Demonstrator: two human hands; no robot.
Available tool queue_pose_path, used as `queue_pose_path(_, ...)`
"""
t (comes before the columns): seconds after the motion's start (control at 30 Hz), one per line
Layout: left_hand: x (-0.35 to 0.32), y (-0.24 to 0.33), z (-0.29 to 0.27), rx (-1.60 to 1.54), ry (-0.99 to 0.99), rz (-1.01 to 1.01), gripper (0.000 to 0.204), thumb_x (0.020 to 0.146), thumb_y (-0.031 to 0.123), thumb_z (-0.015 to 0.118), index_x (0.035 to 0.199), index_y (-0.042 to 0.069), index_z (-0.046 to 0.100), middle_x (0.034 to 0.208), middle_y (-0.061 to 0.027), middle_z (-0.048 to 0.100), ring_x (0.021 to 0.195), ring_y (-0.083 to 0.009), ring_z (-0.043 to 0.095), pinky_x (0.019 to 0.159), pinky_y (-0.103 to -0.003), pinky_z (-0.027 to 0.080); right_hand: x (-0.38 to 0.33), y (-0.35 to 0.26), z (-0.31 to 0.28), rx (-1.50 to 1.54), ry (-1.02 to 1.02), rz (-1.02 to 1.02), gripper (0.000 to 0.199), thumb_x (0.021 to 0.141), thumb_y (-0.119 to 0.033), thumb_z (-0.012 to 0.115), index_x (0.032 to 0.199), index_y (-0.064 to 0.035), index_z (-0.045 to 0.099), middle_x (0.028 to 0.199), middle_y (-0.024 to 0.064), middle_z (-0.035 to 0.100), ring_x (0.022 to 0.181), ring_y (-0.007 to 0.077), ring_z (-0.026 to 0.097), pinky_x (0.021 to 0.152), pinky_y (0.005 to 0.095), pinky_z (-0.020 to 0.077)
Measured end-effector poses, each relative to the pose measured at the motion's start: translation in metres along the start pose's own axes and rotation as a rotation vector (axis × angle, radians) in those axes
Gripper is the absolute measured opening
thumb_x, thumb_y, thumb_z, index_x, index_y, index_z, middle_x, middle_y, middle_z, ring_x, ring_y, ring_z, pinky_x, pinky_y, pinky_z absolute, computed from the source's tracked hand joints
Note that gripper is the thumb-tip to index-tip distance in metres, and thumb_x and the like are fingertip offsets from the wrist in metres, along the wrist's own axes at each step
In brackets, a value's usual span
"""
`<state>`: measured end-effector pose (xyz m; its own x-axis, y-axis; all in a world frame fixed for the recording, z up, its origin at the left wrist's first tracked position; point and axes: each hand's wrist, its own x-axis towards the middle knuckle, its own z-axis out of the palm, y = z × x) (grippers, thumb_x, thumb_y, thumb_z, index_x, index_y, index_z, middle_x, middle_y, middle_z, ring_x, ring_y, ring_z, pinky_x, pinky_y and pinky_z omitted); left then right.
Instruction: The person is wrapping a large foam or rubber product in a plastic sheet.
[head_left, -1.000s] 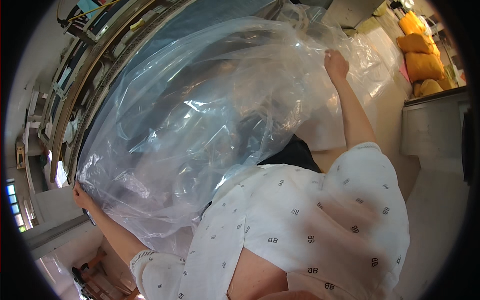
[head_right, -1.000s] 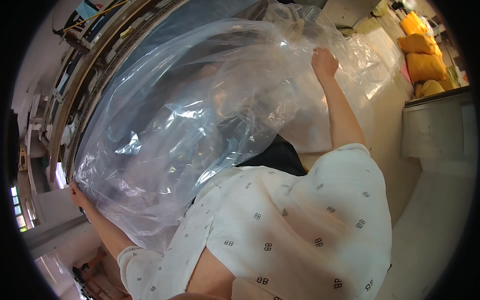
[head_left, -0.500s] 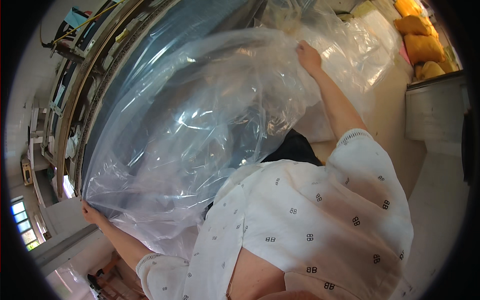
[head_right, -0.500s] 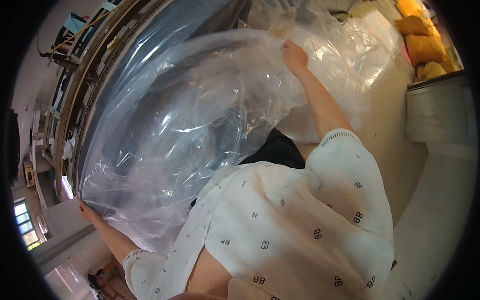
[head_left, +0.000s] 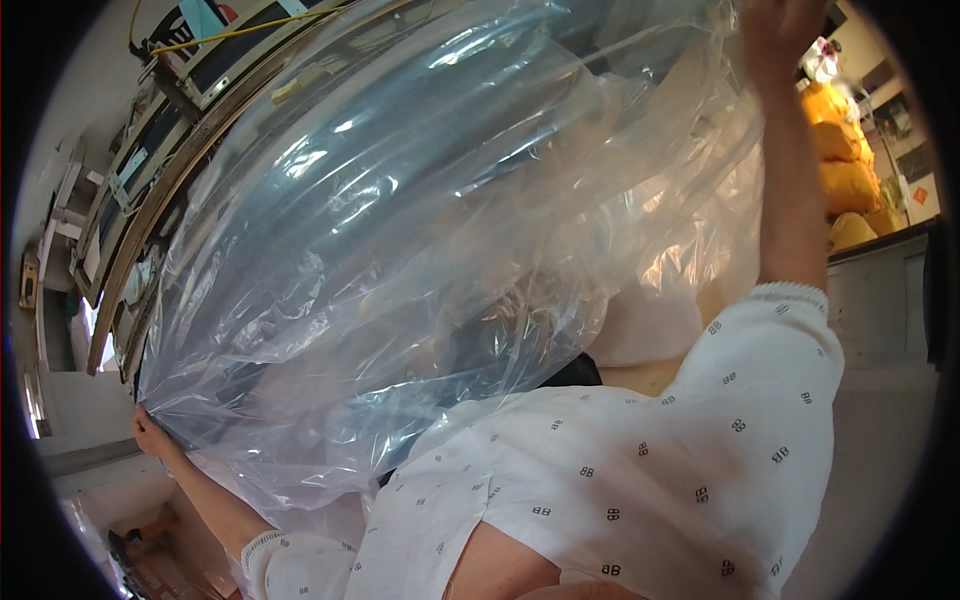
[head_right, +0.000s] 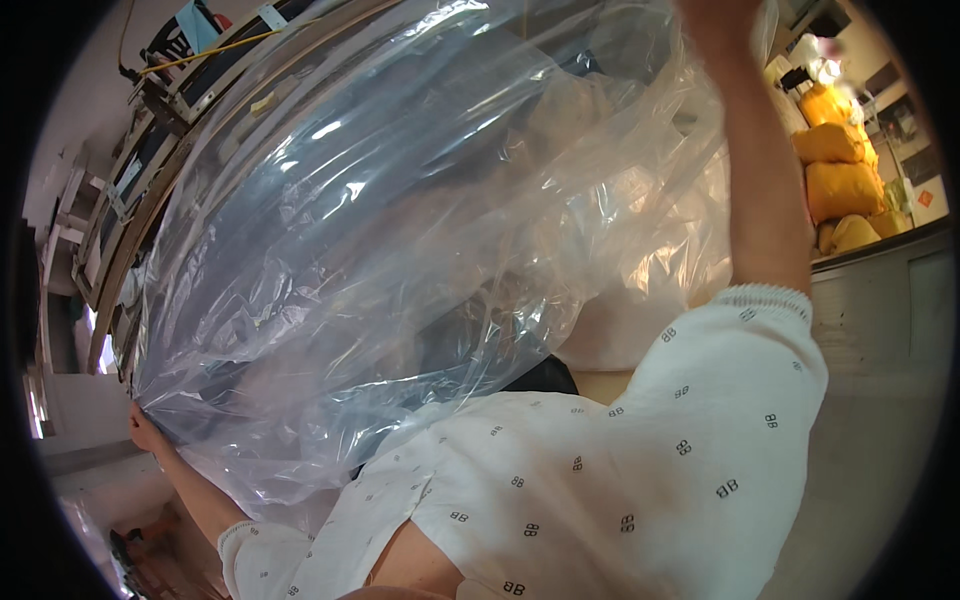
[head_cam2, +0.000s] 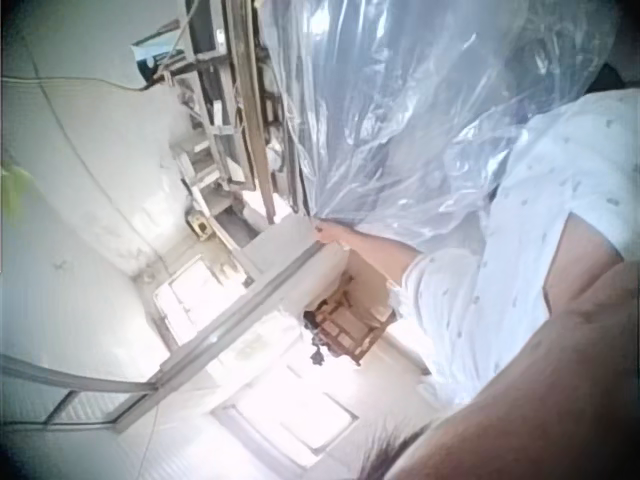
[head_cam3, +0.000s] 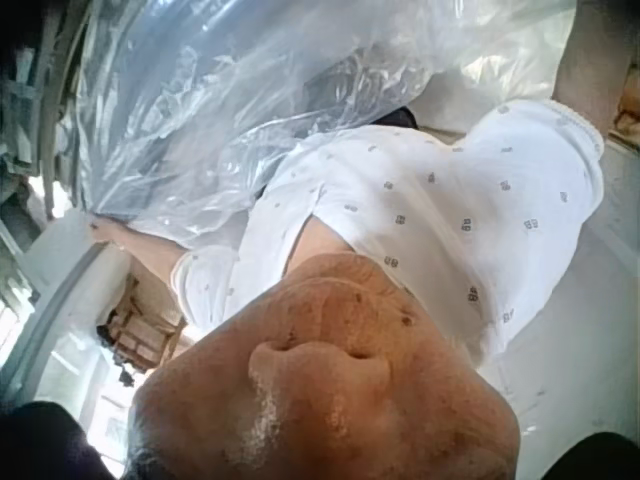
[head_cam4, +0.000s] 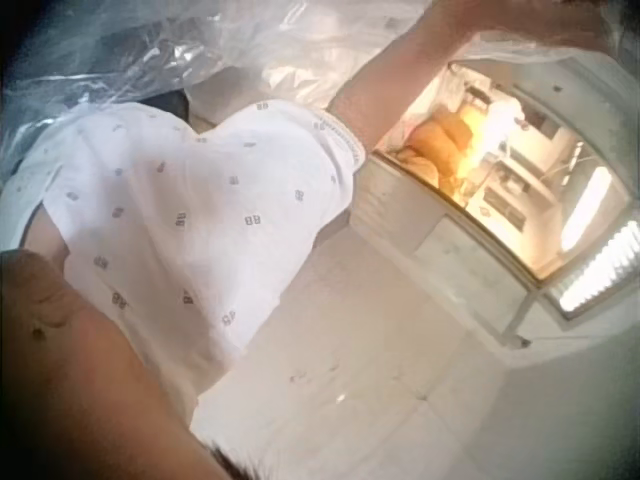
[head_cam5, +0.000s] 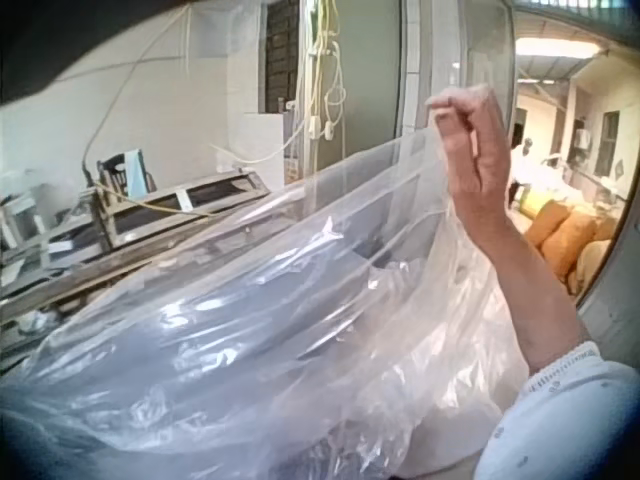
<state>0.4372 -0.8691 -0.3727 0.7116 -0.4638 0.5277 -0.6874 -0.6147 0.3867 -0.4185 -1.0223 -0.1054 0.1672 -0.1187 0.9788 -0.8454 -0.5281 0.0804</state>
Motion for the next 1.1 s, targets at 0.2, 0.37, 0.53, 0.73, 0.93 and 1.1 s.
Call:
queue_pose_path(0.2,-0.001,0.014,-0.004,-0.114,-0.053,0.128,0.039,0.083,0.042,0.056,0.087,0.004,0.066,0.083,-0.0107,0.065,0.075,-0.0241,0.058,0.07,-0.033,0.043,-0.215,0.071,0.073,-0.414,-0.909,-0.061,0.062,0.076,-0.043,0.064,0.126,-0.0126,0.046,0.136,0.0119,0.034,0.122,0.0296,0.037,0.096,0.0418,0.034)
queue_pose_path(0.37,-0.006,0.003,-0.01,-0.208,-0.019,0.144,0.04,0.083,0.04,0.057,0.09,0.001,0.064,0.083,-0.0103,0.064,0.075,-0.021,0.056,0.071,-0.03,0.043,-0.212,0.064,0.126,0.136,-0.784,0.389,0.065,0.073,-0.046,0.066,0.124,-0.0111,0.047,0.131,0.0144,0.039,0.117,0.0305,0.039,0.093,0.0451,0.0348)
queue_pose_path(0.53,0.001,-0.004,-0.008,-0.223,-0.064,0.034,0.041,0.083,0.04,0.058,0.095,0.0,0.063,0.088,-0.0113,0.064,0.079,-0.0203,0.056,0.074,-0.03,0.042,-0.202,0.06,0.159,-0.322,-0.812,0.289,0.067,0.07,-0.05,0.066,0.123,-0.0122,0.049,0.121,0.0079,0.044,0.106,0.0277,0.044,0.085,0.0399,0.0373)
queue_pose_path(0.73,-0.003,0.005,-0.016,-0.18,-0.09,0.019,0.042,0.083,0.042,0.056,0.096,0.002,0.064,0.09,-0.0103,0.064,0.083,-0.0215,0.057,0.076,-0.031,0.042,-0.174,0.083,0.188,0.054,-1.184,0.206,0.044,0.07,-0.046,0.068,0.099,-0.0127,0.063,0.095,0.0,0.057,0.095,0.0156,0.048,0.08,0.0335,0.0365)
queue_pose_path(0.93,-0.013,0.03,-0.029,-0.166,-0.101,-0.051,0.041,0.085,0.04,0.055,0.102,0.004,0.064,0.097,-0.009,0.064,0.087,-0.0201,0.057,0.079,-0.029,0.042,-0.18,0.095,0.237,0.576,-1.039,0.733,0.019,0.075,-0.026,0.067,0.08,-0.008,0.062,0.07,-0.0039,0.058,0.068,0.0052,0.051,0.063,0.0226,0.0411)
queue_pose_path(1.1,-0.012,-0.005,-0.045,-0.302,-0.077,-0.029,0.036,0.088,0.032,0.054,0.106,0.002,0.063,0.104,-0.0079,0.063,0.093,-0.0185,0.056,0.082,-0.027,0.042,-0.191,0.052,0.28,0.135,-0.807,0.535,0.02,0.074,-0.031,0.062,0.084,-0.0142,0.065,0.081,0.0046,0.065,0.079,0.0246,0.061,0.07,0.0368,0.0471)
